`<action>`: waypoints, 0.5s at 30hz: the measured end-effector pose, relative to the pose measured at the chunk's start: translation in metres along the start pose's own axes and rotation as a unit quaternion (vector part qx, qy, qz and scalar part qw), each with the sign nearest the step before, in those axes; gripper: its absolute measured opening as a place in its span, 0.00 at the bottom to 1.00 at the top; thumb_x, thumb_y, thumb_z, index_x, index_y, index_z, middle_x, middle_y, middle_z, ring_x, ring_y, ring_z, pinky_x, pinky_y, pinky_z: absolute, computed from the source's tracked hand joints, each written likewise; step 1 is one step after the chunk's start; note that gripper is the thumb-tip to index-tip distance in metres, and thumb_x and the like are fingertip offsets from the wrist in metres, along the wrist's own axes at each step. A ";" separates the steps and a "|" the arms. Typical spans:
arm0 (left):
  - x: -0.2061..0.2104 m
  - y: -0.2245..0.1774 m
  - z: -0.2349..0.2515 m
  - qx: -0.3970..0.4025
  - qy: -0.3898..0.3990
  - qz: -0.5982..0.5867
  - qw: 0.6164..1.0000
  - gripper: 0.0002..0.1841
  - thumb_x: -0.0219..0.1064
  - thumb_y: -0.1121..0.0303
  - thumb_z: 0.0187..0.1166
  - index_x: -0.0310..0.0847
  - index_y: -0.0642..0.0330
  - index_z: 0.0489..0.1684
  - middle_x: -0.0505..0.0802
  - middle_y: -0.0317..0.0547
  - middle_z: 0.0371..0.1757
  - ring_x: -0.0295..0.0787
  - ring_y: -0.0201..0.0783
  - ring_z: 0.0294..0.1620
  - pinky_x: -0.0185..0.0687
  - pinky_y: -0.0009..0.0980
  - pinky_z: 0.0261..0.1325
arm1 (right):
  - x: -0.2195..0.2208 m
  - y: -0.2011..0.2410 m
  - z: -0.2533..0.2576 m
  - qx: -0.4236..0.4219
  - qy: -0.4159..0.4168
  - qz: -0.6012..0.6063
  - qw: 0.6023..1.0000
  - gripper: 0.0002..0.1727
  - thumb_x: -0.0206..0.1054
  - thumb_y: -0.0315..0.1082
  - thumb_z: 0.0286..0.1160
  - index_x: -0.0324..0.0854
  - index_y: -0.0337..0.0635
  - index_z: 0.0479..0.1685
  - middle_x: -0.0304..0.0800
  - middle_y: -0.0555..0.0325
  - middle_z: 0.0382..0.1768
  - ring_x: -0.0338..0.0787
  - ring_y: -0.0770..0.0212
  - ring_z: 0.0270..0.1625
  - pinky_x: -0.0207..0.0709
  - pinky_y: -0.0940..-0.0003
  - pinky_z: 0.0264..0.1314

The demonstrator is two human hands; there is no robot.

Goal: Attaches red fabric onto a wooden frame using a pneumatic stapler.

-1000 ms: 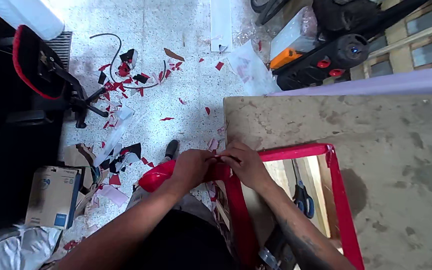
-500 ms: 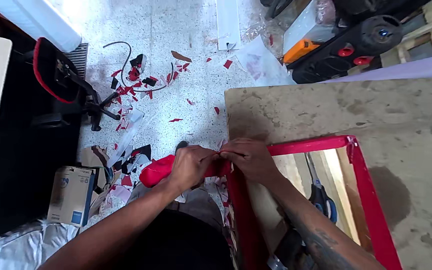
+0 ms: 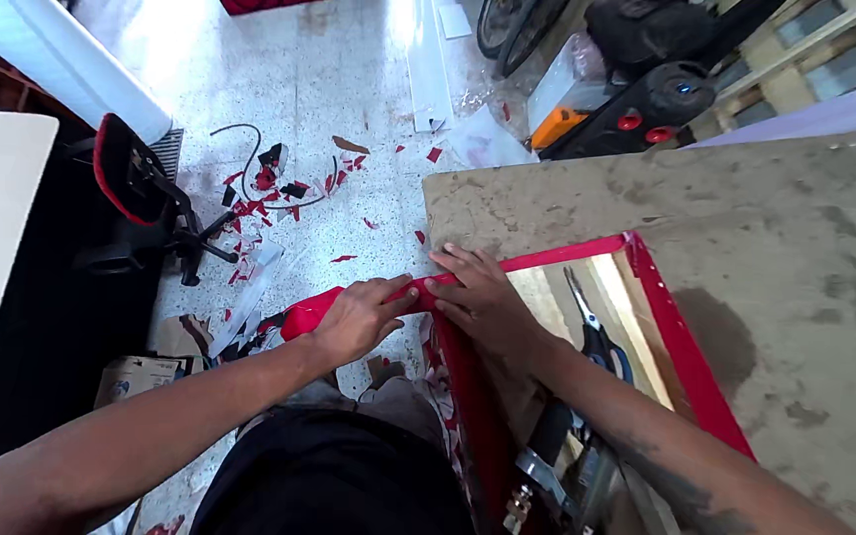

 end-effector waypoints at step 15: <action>-0.012 0.030 0.018 0.059 0.104 -0.067 0.991 0.24 0.64 0.54 0.84 0.77 0.40 0.80 0.78 0.42 0.82 0.86 0.48 0.65 0.86 0.49 0.55 | -0.023 0.077 -0.184 0.732 -0.206 -0.024 0.649 0.47 0.86 0.32 0.47 0.71 0.35 0.77 0.72 0.29 0.73 0.80 0.34 0.70 0.80 0.37 0.66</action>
Point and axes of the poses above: each hand's wrist, its own z-axis towards the middle knuckle, its own x-axis out of the palm, y = z × x, the point moved 7 cm from there along z, towards the middle knuckle
